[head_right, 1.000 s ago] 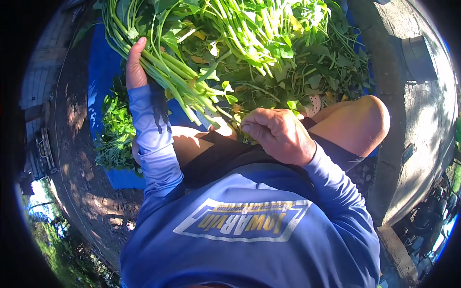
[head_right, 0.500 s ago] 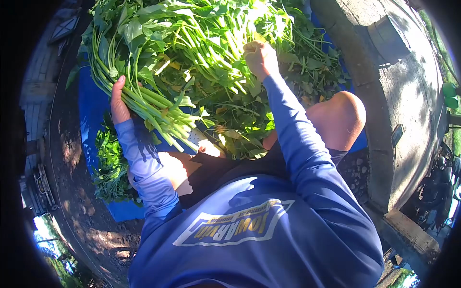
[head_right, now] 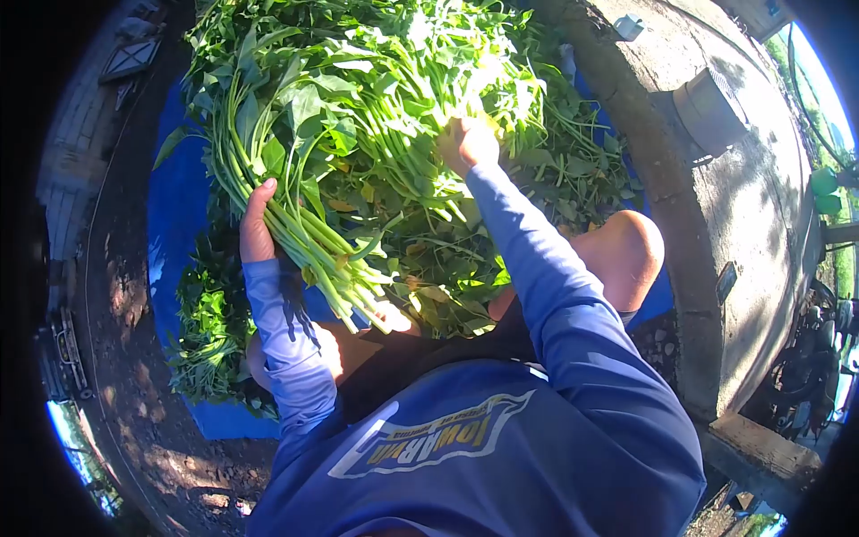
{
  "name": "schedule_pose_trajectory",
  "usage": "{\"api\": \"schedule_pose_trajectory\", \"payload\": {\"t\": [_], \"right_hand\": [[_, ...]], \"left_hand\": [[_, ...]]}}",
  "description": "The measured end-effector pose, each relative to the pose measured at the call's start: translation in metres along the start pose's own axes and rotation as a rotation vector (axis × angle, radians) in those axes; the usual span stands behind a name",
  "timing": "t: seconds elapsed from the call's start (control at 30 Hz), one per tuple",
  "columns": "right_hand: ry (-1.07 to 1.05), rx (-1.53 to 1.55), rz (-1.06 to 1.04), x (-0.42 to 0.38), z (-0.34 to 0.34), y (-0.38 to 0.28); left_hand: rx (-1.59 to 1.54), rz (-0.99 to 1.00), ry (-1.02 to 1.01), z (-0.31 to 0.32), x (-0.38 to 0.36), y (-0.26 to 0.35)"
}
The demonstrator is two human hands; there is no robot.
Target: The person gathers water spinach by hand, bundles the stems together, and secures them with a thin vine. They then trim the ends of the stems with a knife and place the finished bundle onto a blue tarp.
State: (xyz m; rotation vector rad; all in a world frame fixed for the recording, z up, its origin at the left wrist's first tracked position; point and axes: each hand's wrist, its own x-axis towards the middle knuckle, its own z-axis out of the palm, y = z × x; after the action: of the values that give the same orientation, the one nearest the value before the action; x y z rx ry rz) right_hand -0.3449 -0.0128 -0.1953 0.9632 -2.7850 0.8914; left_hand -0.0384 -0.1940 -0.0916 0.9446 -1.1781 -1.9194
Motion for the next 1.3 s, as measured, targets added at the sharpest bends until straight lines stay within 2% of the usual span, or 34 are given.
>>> {"api": "schedule_pose_trajectory", "payload": {"t": [0.07,0.1,0.13,0.17,0.2,0.23,0.27,0.33,0.43,0.53,0.57,0.67,0.7,0.8,0.87,0.93,1.03,1.13,1.17,1.27,1.3], "right_hand": [[-0.034,0.155,0.04,0.016,-0.013,0.012],[-0.073,0.302,0.136,0.017,-0.037,0.0],[-0.186,0.635,0.194,0.03,-0.042,0.001],[-0.267,0.746,0.247,0.035,-0.055,0.009],[-0.345,0.858,0.302,0.035,-0.094,-0.012],[-0.392,0.931,0.283,0.04,-0.113,-0.016],[-0.399,1.12,0.417,0.039,-0.131,-0.029],[-0.618,1.301,0.508,0.042,-0.151,-0.03],[-0.6,0.922,0.252,0.057,-0.139,0.004],[-0.718,0.259,0.158,0.075,-0.152,0.017],[-0.627,0.26,0.164,0.074,-0.155,0.019],[-0.354,0.262,0.15,0.06,-0.177,-0.002],[-0.319,0.257,0.122,0.059,-0.186,-0.007],[-0.113,0.143,0.009,0.064,-0.191,0.004],[-0.127,0.161,-0.056,0.066,-0.205,0.003],[-0.21,0.112,0.028,0.073,-0.214,0.003],[-0.19,0.236,-0.017,0.06,-0.238,-0.016],[-0.277,0.643,0.045,0.038,-0.273,-0.051],[-0.349,0.795,0.169,0.035,-0.271,-0.054],[-0.503,0.845,0.19,0.026,-0.253,-0.038],[-0.508,0.968,0.261,0.016,-0.259,-0.049]], "left_hand": [[-0.02,-0.032,0.042,0.012,-0.014,0.012],[-0.031,-0.017,0.045,0.014,-0.014,0.013],[-0.041,-0.008,0.046,0.015,-0.013,0.012],[-0.031,-0.003,0.039,0.015,-0.013,0.011],[-0.02,0.004,0.03,0.015,-0.013,0.011],[-0.008,0.016,0.021,0.014,-0.012,0.013],[-0.025,-0.01,0.014,0.014,-0.011,0.015],[-0.055,-0.072,0.002,0.014,-0.014,0.018],[-0.047,-0.019,0.011,0.023,-0.023,0.028],[-0.06,-0.039,0.001,0.019,-0.022,0.025],[-0.067,-0.053,-0.008,0.018,-0.02,0.024],[-0.126,0.098,-0.001,0.026,-0.022,0.026],[-0.039,0.055,-0.015,0.017,-0.018,0.026],[-0.006,0.103,0.001,0.012,-0.011,0.019],[0.065,0.239,0.003,0.012,-0.011,0.019],[0.089,0.303,-0.001,0.012,-0.01,0.017],[-0.161,-0.118,-0.108,0.007,-0.012,0.016],[-0.039,0.089,-0.072,-0.013,0.015,-0.016],[-0.155,0.064,-0.102,-0.017,0.02,-0.024],[-0.131,-0.107,-0.138,0.007,-0.009,0.005],[-0.156,-0.072,-0.121,0.011,-0.004,0.0]]}}
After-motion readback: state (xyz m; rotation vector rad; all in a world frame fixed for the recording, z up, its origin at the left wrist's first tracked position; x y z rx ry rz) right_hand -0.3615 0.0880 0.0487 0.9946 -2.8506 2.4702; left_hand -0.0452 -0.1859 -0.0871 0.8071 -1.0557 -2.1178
